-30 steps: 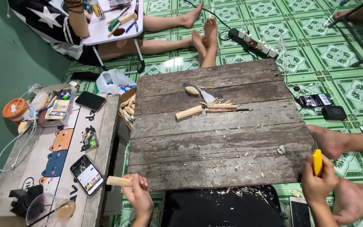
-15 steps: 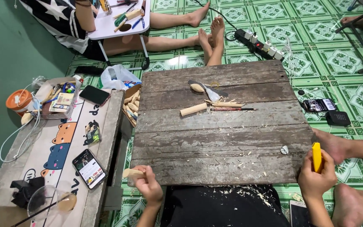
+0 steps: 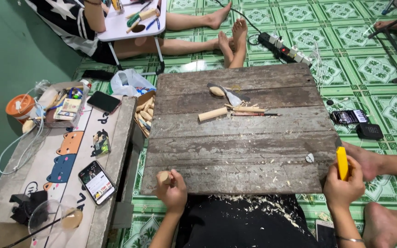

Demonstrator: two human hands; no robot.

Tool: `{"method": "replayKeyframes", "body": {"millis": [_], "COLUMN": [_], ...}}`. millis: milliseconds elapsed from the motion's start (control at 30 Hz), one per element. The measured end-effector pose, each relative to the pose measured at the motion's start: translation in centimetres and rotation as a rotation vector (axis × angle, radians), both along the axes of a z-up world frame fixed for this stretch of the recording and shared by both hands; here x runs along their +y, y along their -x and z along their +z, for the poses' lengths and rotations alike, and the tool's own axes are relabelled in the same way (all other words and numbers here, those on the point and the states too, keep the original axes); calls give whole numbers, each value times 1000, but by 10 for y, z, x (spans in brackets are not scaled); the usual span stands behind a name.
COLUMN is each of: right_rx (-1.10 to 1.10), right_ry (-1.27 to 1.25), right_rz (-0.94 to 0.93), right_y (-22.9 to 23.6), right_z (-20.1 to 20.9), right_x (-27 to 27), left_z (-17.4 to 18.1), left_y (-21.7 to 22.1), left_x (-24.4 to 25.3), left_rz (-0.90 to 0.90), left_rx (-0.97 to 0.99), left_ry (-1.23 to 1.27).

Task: The person whittles a small wooden stick using a utility knife while sitting on the floor.

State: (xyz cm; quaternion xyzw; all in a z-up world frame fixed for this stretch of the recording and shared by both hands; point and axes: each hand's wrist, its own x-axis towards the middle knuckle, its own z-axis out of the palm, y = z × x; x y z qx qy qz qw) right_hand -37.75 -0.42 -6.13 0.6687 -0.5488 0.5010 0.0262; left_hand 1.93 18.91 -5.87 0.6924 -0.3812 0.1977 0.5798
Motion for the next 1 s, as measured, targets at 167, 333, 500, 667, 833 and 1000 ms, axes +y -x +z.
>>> {"method": "replayKeyframes", "body": {"millis": [167, 333, 500, 667, 833, 1000], "right_rx": [0, 10, 22, 37, 48, 54], "right_ry": [22, 10, 18, 20, 32, -4], "right_rz": [-6, 5, 13, 14, 15, -4], "right_y": [-6, -11, -20, -25, -32, -33], "right_z": [-1, -4, -5, -5, 3, -3], "right_x": [-16, -27, -45, -63, -90, -107], "left_z": [15, 4, -3, -8, -5, -8], "left_y": [1, -4, -13, -21, -29, -33], "left_x": [-11, -15, -31, -51, -77, -96], "left_rz": [138, 149, 154, 153, 151, 127], "left_rx": [-130, -98, -91, -82, -76, -79], "left_ry": [-121, -119, -106, -97, -79, -106]}}
